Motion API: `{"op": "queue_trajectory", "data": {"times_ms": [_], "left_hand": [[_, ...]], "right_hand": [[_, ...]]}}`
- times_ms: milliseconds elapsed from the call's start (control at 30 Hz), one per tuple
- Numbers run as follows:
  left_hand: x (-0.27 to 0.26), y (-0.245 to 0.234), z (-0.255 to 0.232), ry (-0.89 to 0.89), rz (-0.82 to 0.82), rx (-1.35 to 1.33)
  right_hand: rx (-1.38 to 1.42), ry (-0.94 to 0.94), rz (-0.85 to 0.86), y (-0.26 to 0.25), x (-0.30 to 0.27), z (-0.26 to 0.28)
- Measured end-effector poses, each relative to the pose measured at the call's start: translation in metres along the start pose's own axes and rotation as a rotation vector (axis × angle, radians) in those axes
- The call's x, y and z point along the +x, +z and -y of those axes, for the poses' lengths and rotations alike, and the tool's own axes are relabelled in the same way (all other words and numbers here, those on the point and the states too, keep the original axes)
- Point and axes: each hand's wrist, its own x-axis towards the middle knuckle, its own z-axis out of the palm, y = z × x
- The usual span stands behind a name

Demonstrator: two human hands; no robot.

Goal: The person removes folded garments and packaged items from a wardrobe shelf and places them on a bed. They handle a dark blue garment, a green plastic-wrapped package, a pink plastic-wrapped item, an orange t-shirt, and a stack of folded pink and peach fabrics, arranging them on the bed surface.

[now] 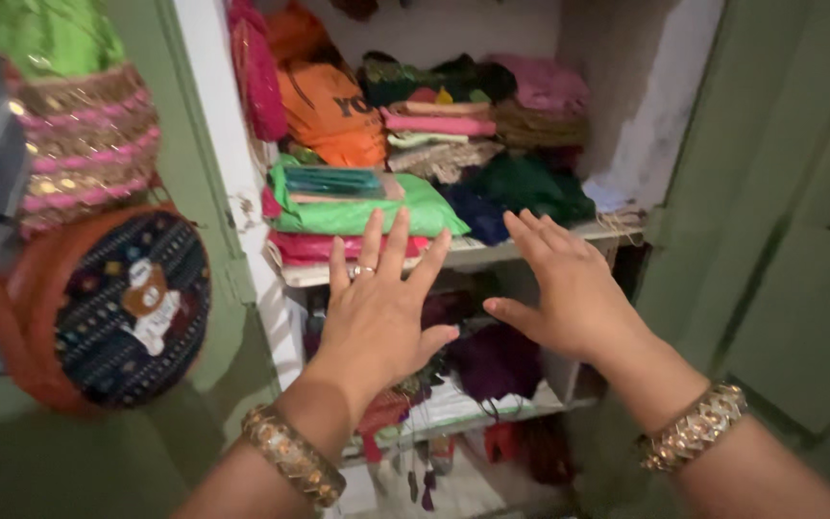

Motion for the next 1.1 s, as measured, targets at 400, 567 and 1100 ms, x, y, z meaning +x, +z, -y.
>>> {"op": "queue_trajectory", "data": {"times_ms": [400,567,1100], "left_hand": [[-0.016,0.015,-0.004,0.0,0.067,-0.029],[-0.027,0.017,-0.004,-0.024,0.117,-0.046],[-0.063,0.04,0.011,-0.082,0.303,-0.042]], "right_hand": [[0.01,-0.001,0.02,0.004,-0.024,-0.001],[0.034,-0.005,0.02,0.013,-0.035,0.004],[0.115,0.007,0.106,0.052,-0.065,0.02]]}}
